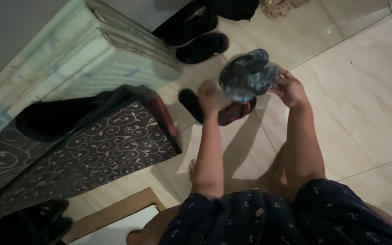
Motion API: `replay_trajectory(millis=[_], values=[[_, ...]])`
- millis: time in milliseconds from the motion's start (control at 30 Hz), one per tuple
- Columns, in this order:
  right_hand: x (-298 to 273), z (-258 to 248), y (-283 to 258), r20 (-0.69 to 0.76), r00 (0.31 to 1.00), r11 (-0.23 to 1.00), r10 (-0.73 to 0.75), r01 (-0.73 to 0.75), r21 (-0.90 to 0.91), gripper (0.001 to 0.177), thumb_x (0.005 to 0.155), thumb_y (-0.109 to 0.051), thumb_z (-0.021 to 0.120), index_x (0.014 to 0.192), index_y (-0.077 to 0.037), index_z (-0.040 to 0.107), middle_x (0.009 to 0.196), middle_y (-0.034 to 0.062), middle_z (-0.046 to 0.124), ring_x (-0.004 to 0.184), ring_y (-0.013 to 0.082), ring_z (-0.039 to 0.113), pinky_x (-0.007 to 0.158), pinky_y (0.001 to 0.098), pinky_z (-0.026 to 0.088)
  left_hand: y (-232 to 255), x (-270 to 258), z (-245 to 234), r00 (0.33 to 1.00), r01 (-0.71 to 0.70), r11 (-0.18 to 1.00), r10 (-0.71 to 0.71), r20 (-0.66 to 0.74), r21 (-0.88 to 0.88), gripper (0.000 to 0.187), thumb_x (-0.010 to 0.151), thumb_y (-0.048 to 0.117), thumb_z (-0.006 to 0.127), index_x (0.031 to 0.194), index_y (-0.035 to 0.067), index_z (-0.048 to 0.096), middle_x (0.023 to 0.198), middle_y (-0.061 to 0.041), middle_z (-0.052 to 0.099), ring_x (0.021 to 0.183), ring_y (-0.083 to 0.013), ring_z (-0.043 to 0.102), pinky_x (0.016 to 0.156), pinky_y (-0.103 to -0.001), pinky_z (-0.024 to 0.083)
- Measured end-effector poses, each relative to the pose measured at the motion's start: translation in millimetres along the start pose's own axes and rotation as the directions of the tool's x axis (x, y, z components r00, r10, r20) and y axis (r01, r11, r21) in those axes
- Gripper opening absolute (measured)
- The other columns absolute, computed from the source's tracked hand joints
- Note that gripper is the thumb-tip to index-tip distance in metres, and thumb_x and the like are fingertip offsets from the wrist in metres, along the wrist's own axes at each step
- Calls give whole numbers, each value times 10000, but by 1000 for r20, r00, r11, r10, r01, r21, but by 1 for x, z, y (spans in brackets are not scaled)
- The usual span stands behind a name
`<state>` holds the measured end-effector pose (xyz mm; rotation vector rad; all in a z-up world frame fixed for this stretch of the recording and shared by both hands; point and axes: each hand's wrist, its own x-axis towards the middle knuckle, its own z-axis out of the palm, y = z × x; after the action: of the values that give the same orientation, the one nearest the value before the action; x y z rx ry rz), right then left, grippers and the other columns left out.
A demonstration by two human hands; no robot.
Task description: Organize various makeup bottles, a wallet, and a digital scale on a table.
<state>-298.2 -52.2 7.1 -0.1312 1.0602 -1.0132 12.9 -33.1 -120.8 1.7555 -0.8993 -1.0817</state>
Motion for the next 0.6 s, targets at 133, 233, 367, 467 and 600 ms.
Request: replay_trajectory(millis=[133, 233, 367, 467, 600], values=[[23, -21, 18, -105, 994, 949, -30, -5, -315, 492, 974, -12, 515, 1456, -71, 595, 1211, 60, 702, 929, 183, 682, 776, 319, 572, 47, -24, -25, 996, -86, 966, 91, -11, 245, 305, 1050, 122, 522, 1314, 31, 646, 1356, -188, 633, 1308, -357, 569, 1121, -467, 440], [42, -31, 28, -269, 946, 847, -180, 10, -532, 408, 996, -85, 548, 1394, -64, 639, 1202, 116, 688, 900, 191, 667, 747, 352, 554, 75, -38, -15, 947, -322, 821, 275, 169, 472, 383, 982, 105, 602, 1350, -1, 615, 1373, -221, 607, 1304, -405, 532, 1118, -490, 401], [44, -14, 37, -85, 801, 353, -593, 164, -921, 372, 960, -213, 722, 1313, -97, 692, 1179, 177, 699, 1054, 331, 674, 916, 446, 547, 114, -88, 5, 969, -221, 766, 100, 227, 604, 442, 913, 161, 683, 1325, 20, 614, 1428, -211, 525, 1348, -403, 465, 1111, -528, 344], [16, 40, 30, 49, 656, 10, -753, 86, -996, 425, 857, -224, 787, 1266, -140, 705, 1196, 203, 651, 1068, 413, 609, 865, 531, 509, 109, -114, 10, 951, -261, 653, 48, 305, 711, 418, 888, 163, 705, 1276, 36, 611, 1546, -207, 405, 1424, -406, 361, 1116, -579, 262], [-23, 87, 25, 15, 704, -82, -710, -62, -995, 431, 807, -288, 788, 1220, -201, 706, 1225, 157, 632, 1088, 387, 571, 852, 554, 464, 78, -125, 2, 967, -231, 771, 116, 225, 593, 477, 871, 74, 659, 1344, 54, 601, 1556, -182, 444, 1447, -402, 391, 1175, -531, 337]])
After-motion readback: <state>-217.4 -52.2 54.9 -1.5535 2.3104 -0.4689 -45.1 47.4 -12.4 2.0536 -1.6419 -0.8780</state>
